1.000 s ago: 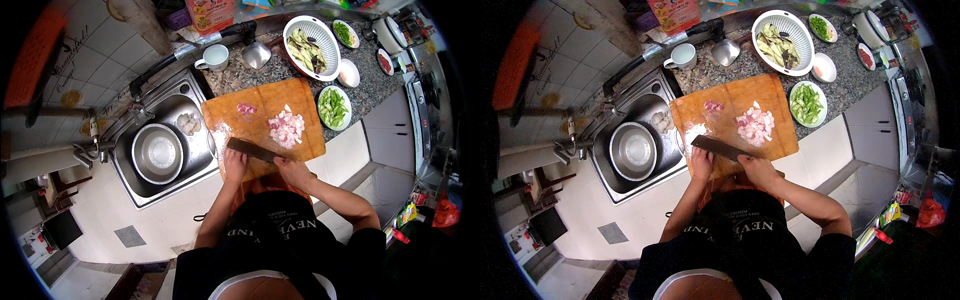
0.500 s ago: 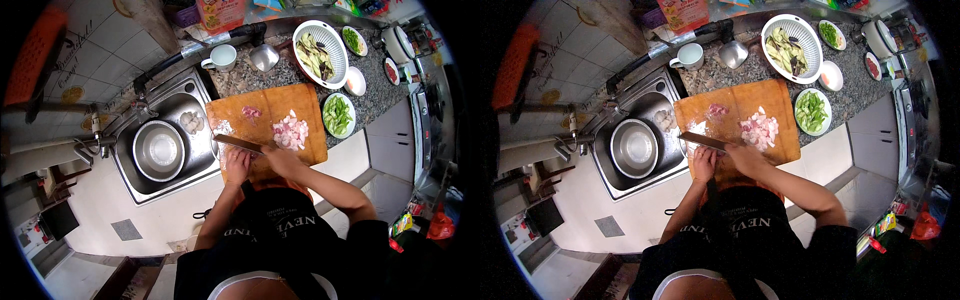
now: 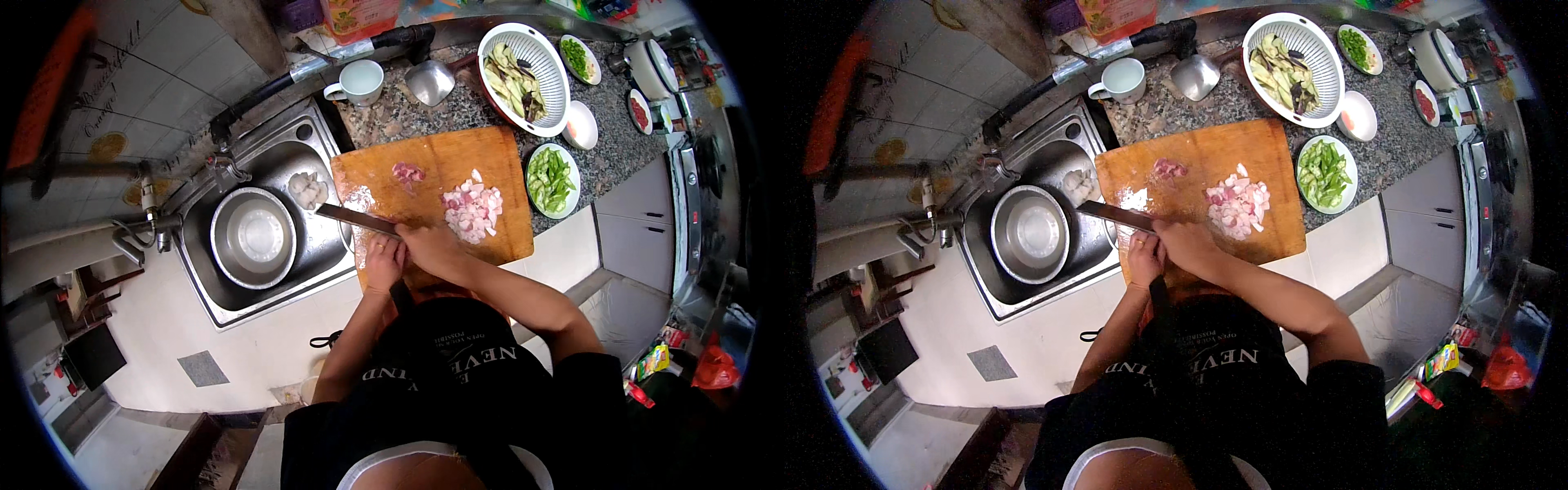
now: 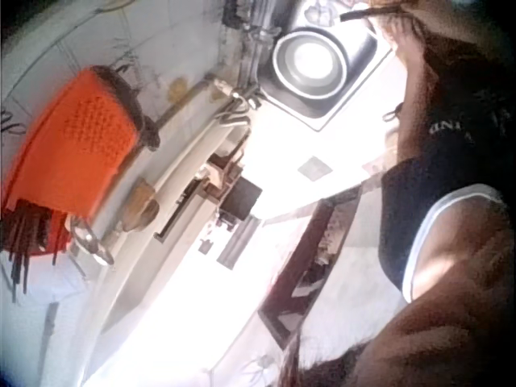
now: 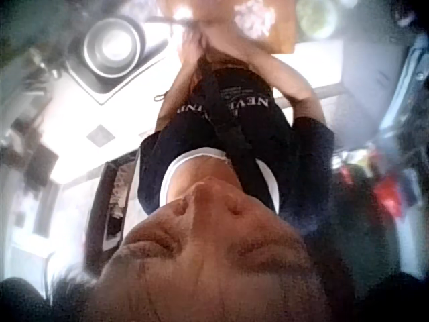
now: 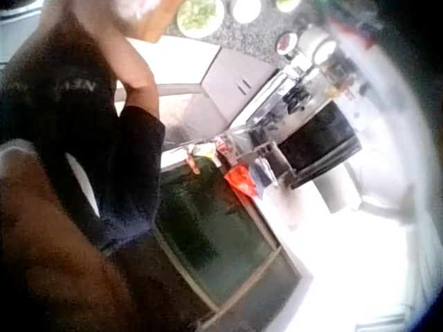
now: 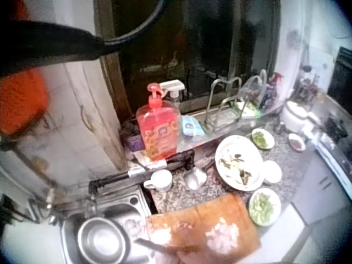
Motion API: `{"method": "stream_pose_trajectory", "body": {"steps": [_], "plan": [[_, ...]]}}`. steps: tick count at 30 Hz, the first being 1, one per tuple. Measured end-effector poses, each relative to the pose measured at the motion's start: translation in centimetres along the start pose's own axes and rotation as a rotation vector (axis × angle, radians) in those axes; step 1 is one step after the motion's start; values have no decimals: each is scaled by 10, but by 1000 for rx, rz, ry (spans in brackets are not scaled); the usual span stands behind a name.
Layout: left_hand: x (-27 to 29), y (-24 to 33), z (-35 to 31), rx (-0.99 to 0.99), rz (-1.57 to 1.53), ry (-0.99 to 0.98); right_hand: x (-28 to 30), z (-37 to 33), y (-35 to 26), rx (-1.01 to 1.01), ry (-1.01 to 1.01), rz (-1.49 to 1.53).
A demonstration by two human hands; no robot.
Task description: The person slices meat on a wooden cutting board with a large knife, then transfers the sliced pieces to a bowl in the sink for washing before continuing to slice more meat.
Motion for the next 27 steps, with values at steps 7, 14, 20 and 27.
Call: {"method": "stream_pose_trajectory", "body": {"steps": [7, 14, 20, 27], "plan": [[-2, -10, -10, 3, 71, -8, 4, -72, 45, -127, -97, -210], [-5, -7, -4, 28, 6, -33, -12, 2, -4, 11, 16, -92], [3, -1, -4, -4, 67, 41, 13, -45, 30, -26, 58, -71], [6, 1, -3, -15, 37, 44, -14, -41, 40, -83, -8, -160]]}}
Point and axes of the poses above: each hand's wrist, its own z-axis towards the middle knuckle, its own x-axis out of the back of the hand, y = z × x, the point moved 10 cm from there along z, towards the middle knuckle, and after that the axes turned 4 degrees about -x, right-handed, at the moved point
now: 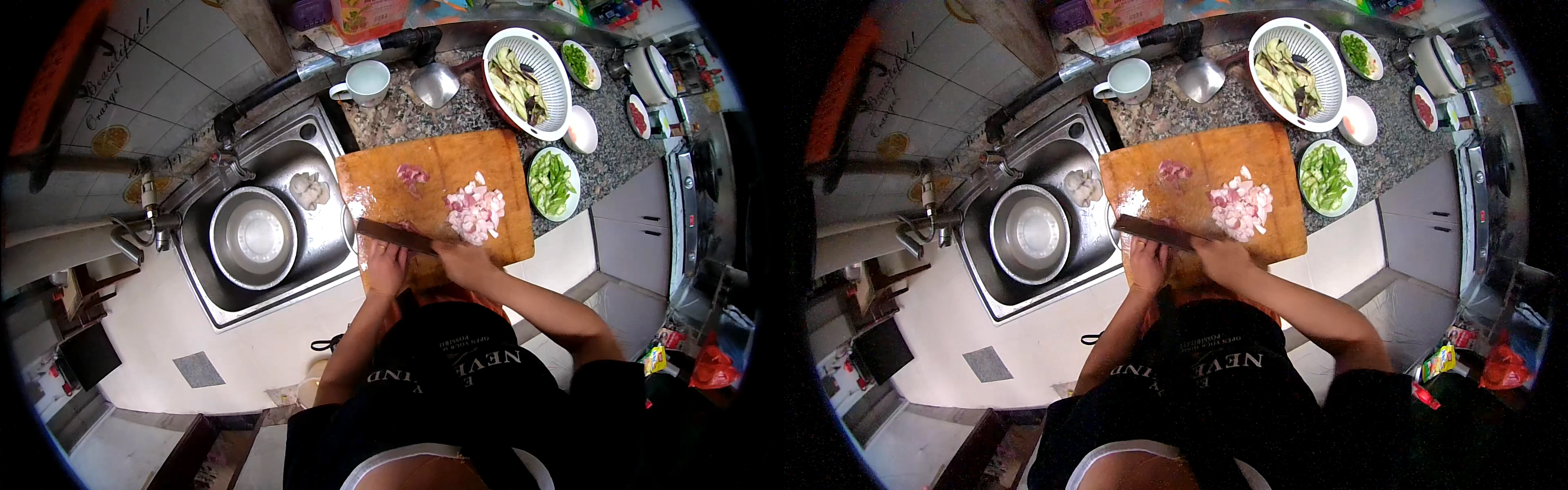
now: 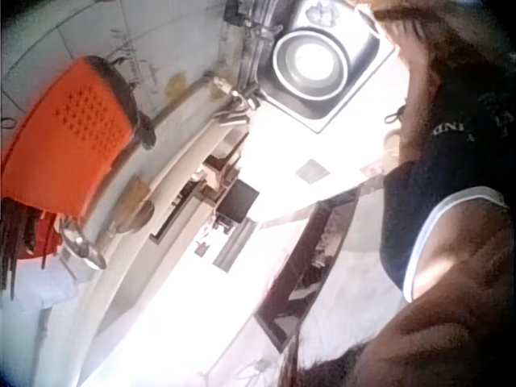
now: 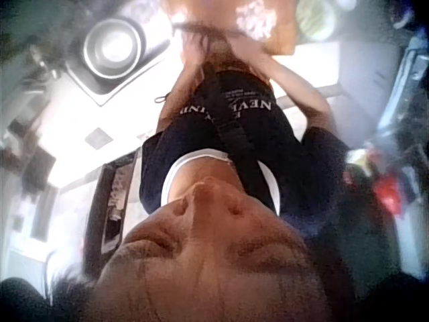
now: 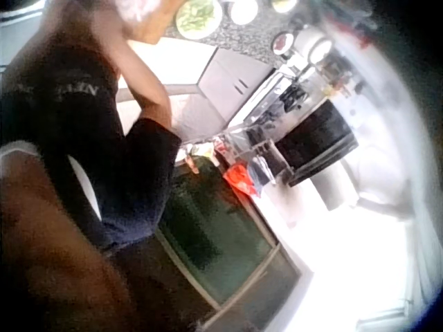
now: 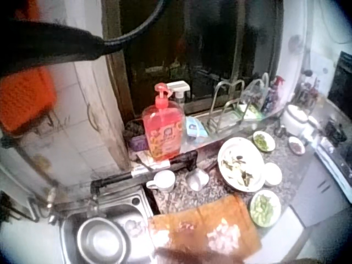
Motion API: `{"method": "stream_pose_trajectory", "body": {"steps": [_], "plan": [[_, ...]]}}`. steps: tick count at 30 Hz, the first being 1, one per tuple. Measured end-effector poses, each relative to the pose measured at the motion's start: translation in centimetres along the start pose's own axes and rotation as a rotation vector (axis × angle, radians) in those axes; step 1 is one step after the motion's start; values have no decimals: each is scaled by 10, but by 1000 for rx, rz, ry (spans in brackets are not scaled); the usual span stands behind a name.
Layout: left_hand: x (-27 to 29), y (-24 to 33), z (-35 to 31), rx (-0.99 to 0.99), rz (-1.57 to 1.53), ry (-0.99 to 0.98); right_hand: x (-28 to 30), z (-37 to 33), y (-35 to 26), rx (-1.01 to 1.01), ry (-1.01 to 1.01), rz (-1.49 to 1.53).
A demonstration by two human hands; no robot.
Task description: The person slices meat on a wooden cutting board with a large knife, then transfers the sliced pieces to a bowl in the sink for washing before continuing to slice more meat.
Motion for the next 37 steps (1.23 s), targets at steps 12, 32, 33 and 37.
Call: {"method": "stream_pose_trajectory", "body": {"steps": [12, 32, 33, 37], "plan": [[6, 0, -5, 18, 61, 13, 24, -28, 10, 7, -182, -146], [18, 2, -3, 58, 54, 70, 19, -27, 10, 62, -133, -154], [16, 0, -3, 58, 48, 51, 17, -26, 12, 47, -157, -159], [6, -9, -5, 113, 55, -22, 2, 22, -13, 131, -144, -37]]}}
Point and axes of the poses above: each hand's wrist, its own z-axis towards the middle knuckle, its own x-axis out of the back of the hand, y = z × x, the point moved 10 cm from there along z, towards the middle knuckle, and after that the axes turned 4 degrees about -x, right-handed, at the moved point
